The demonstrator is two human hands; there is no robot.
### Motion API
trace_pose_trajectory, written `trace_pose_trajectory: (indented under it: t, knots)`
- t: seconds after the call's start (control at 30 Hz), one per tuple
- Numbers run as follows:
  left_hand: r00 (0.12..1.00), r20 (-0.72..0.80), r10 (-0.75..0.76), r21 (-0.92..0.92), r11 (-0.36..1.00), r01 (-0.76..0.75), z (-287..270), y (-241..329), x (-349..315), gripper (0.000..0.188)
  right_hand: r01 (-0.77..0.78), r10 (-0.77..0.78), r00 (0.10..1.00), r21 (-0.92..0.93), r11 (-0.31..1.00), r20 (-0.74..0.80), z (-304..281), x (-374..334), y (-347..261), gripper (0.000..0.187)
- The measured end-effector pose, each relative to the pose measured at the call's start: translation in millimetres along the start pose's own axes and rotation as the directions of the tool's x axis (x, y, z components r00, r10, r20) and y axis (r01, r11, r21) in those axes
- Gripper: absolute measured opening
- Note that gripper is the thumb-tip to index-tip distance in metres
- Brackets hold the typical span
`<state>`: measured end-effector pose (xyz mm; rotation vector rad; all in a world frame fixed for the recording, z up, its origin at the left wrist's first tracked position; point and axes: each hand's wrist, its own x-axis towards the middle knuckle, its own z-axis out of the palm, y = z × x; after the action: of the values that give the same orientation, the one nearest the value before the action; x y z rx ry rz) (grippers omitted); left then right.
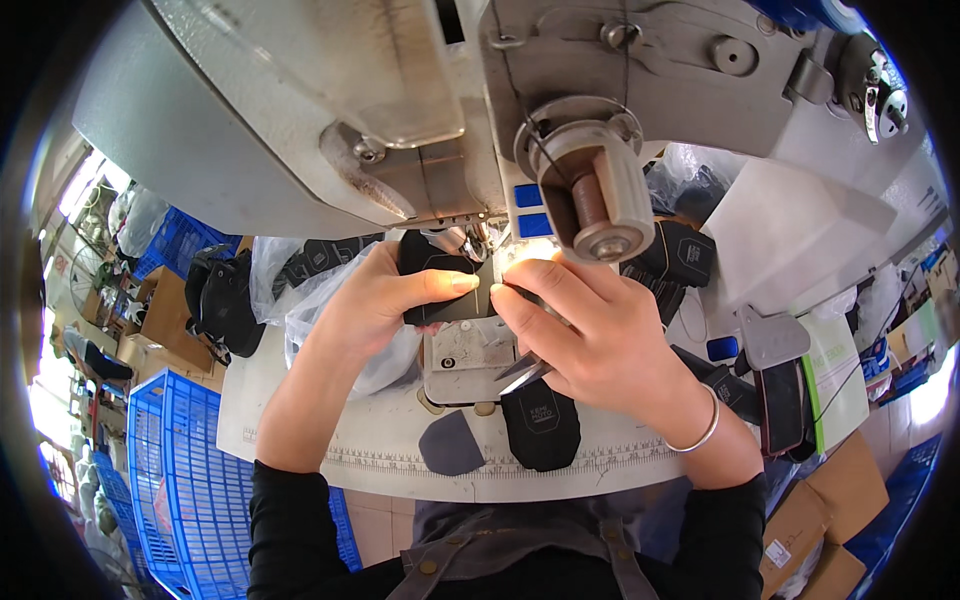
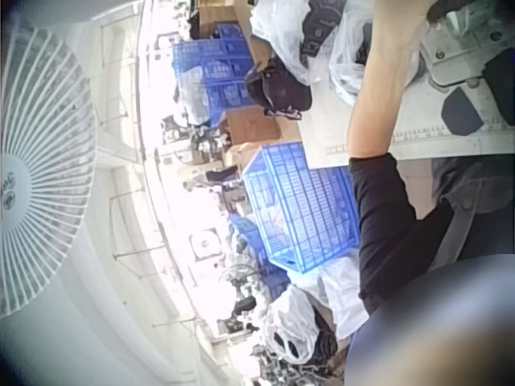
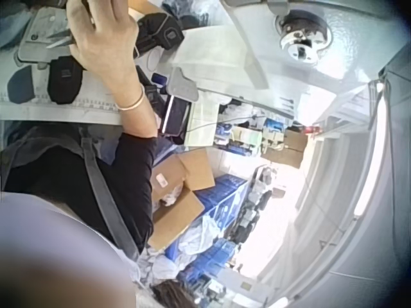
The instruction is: Stitching leather-like material components and trimming excess thread using an industrial sewing machine.
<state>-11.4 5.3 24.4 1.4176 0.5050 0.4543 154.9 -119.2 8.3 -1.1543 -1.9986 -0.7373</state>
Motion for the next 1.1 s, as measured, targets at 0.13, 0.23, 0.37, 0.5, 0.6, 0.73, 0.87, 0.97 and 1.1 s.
trace_pose_trajectory:
  t: [0.13, 0.23, 0.37, 0.5, 0.6, 0.73, 0.87, 0.97, 1.1]
  knots:
    - [0.999, 0.021, 0.049, -0.041, 0.998, -0.048, 1, -2, 2, 0.011, 0.007, -0.008, 1.0, -0.036, 0.999, -0.013, 3, -2, 1, 0.034]
    - [0.995, 0.089, 0.044, -0.073, 0.997, -0.038, -5, -3, 4, 0.019, 0.016, -0.017, 1.0, -0.068, 0.998, -0.023, 3, -1, 0, 0.032]
    - [0.995, 0.076, 0.065, -0.061, 0.996, -0.061, -2, -1, 6, 0.008, 0.002, -0.003, 1.0, -0.069, 0.998, -0.013, 3, -1, 0, 0.031]
    - [0.999, 0.01, 0.05, -0.062, 0.997, -0.049, 0, -1, 10, 0.007, -0.014, 0.013, 1.0, -0.058, 0.998, -0.021, 5, -1, 0, 0.035]
    - [0.999, -0.003, 0.038, -0.049, 0.998, -0.038, -5, -3, 13, 0.007, -0.024, 0.023, 0.999, -0.025, 0.999, -0.031, 7, -1, -1, 0.04]
    - [0.998, -0.05, 0.035, -0.074, 0.996, -0.039, -4, -1, 14, 0.01, 0.003, -0.007, 0.999, -0.096, 0.995, -0.037, 8, 0, 0, 0.03]
    - [0.999, 0.031, 0.036, -0.067, 0.997, -0.034, -10, 1, 18, 0.011, -0.013, 0.012, 1.0, -0.09, 0.996, -0.018, 5, 1, -2, 0.033]
    - [0.999, 0.025, 0.044, -0.067, 0.997, -0.042, -12, 0, 20, 0.011, -0.002, 0.0, 1.0, -0.088, 0.996, -0.03, 9, 2, -1, 0.037]
    - [0.997, 0.057, 0.054, -0.044, 0.998, -0.052, -13, 4, 20, 0.01, -0.016, 0.013, 1.0, -0.105, 0.994, -0.026, 9, 3, -2, 0.039]
